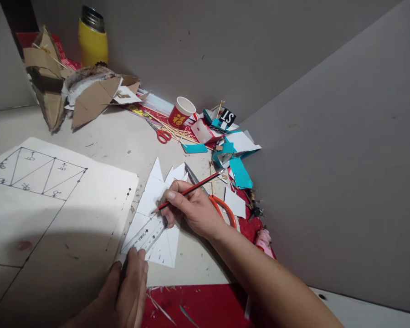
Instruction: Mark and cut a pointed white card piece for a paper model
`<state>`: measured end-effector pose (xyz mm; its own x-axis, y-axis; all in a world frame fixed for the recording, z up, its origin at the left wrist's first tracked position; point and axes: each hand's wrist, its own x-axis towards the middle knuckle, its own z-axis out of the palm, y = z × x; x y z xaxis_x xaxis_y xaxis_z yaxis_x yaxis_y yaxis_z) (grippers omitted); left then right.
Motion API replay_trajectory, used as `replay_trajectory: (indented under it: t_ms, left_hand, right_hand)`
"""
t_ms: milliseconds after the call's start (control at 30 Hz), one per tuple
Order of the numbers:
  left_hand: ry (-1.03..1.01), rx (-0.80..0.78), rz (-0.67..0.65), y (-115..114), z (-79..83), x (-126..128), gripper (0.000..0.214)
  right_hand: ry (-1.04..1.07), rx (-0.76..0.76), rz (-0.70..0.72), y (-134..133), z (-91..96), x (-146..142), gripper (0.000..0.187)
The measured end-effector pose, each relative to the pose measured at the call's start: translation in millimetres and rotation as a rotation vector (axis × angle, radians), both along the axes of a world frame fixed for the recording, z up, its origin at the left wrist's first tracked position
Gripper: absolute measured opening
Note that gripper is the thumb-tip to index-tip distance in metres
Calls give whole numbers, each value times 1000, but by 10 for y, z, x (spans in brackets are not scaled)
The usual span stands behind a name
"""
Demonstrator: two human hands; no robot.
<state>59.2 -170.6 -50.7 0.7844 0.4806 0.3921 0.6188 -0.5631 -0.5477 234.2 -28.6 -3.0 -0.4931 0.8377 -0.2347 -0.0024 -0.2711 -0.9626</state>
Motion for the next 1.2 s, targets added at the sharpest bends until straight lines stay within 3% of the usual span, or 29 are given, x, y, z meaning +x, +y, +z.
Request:
replay_trajectory:
  t_ms: [200, 433, 1200]
  left_hand:
    - [108, -8, -31, -8, 0, 8, 44]
    - [-9, -56, -7, -6, 5, 13, 42]
    - [-41, 7, -10, 39, 48, 8, 41]
  right_hand:
    - [-12, 9, -16, 15, -9, -12, 30]
    - [-46, 46, -35, 2, 14, -16, 28]
    - [-56, 56, -10, -14, -3, 1, 28]
